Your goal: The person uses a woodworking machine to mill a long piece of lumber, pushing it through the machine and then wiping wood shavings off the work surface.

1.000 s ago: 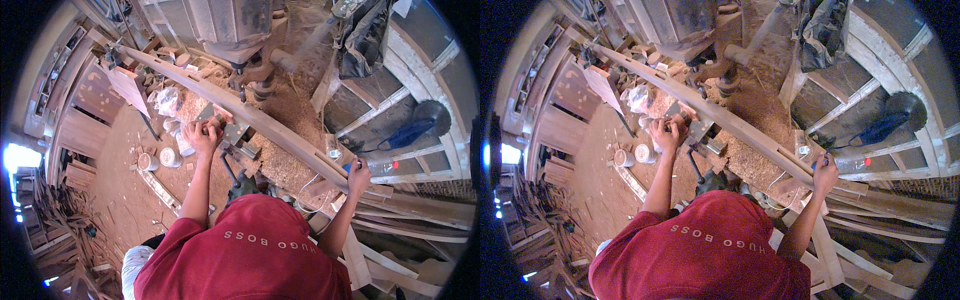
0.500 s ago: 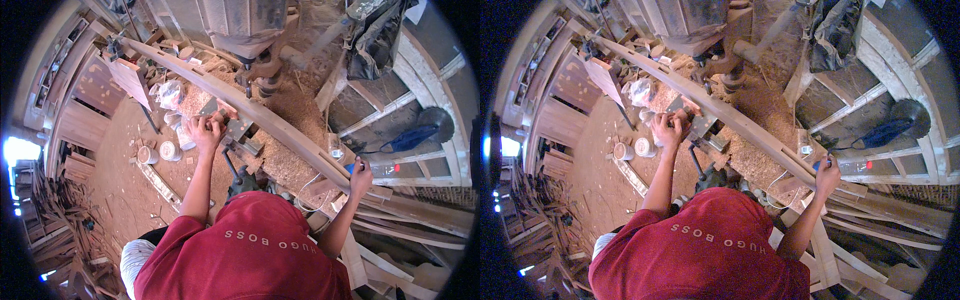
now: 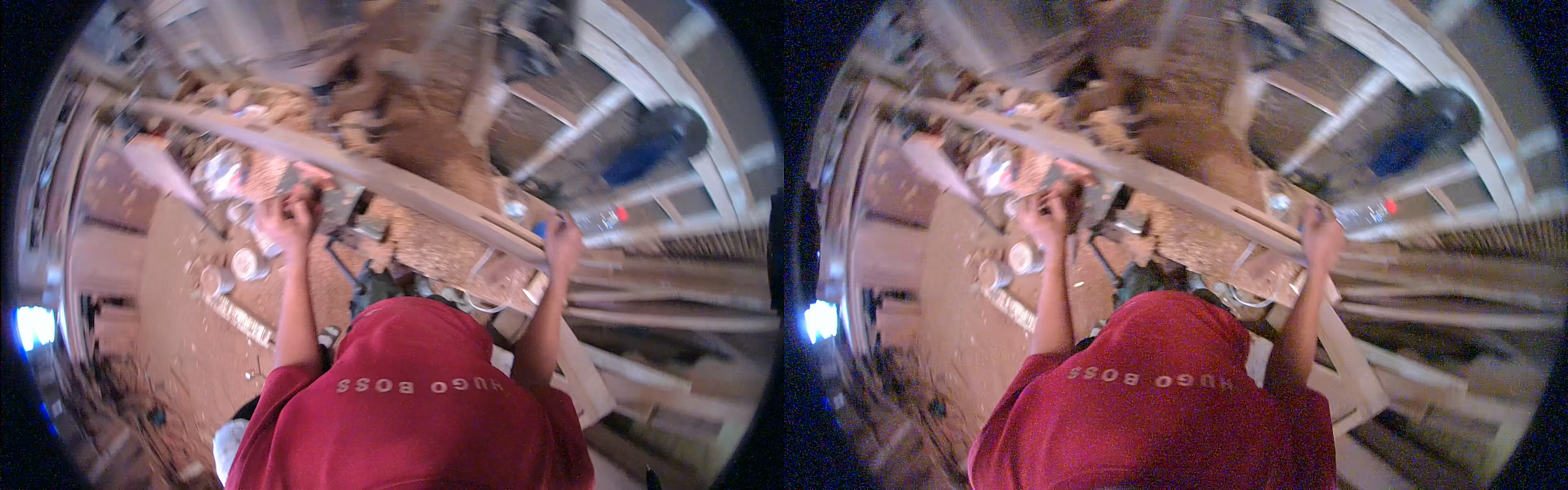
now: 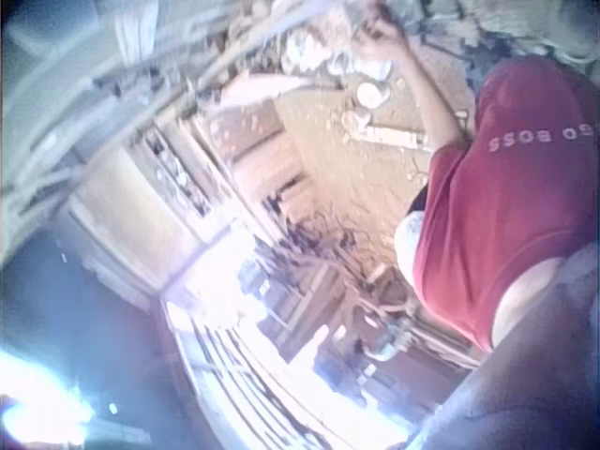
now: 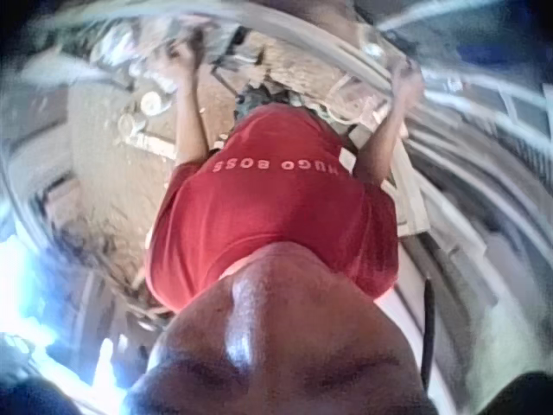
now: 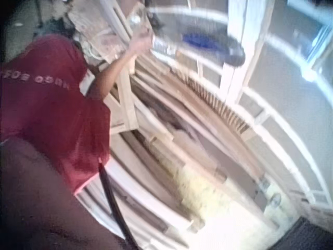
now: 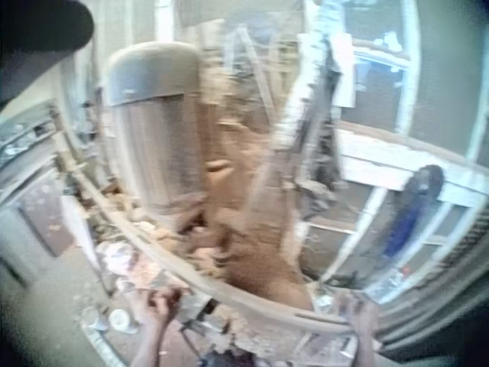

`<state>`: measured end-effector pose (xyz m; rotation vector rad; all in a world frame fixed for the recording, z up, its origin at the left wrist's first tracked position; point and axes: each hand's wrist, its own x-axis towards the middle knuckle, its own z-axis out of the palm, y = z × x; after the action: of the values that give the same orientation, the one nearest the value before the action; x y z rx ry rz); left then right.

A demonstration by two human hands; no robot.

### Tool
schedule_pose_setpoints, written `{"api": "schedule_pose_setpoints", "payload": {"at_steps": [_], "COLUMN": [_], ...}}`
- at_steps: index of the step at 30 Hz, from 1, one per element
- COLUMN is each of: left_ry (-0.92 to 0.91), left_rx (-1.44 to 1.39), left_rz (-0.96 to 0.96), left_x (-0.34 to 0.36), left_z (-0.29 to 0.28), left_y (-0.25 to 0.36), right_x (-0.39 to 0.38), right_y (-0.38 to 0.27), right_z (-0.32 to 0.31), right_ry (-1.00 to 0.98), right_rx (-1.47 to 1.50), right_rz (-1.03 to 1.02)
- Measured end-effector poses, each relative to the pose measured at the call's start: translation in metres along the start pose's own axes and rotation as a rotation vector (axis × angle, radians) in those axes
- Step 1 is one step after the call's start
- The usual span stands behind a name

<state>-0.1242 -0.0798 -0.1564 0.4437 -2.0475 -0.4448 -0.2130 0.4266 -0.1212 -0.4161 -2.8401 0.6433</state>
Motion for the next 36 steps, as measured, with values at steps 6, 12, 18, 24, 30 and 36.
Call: {"api": "schedule_pose_setpoints", "payload": {"at_steps": [6,12,18,24,30,36], "left_ry": [0.035,-0.05,-0.037,-0.017,-0.019,-0.041], "left_rx": [0.216,0.239,0.295,0.261,0.306,0.226], "left_rz": [0.094,-0.008,0.005,0.06,0.092,0.08], "left_x": [-0.011,-0.015,-0.015,-0.011,-0.011,-0.01], "left_z": [0.002,0.006,0.005,0.002,0.0,0.001], "left_y": [-0.018,-0.022,-0.016,-0.014,-0.009,-0.006], "right_x": [0.022,0.018,0.013,0.014,0.013,0.012], "right_y": [0.025,0.05,0.058,0.059,0.055,0.06], "right_z": [0.01,-0.006,-0.003,-0.001,-0.002,-0.002], "right_ry": [0.232,0.379,0.43,0.45,0.457,0.469], "right_rx": [0.724,1.38,1.554,1.543,1.483,1.49], "right_rz": [0.004,0.289,0.348,0.349,0.3,0.261]}}
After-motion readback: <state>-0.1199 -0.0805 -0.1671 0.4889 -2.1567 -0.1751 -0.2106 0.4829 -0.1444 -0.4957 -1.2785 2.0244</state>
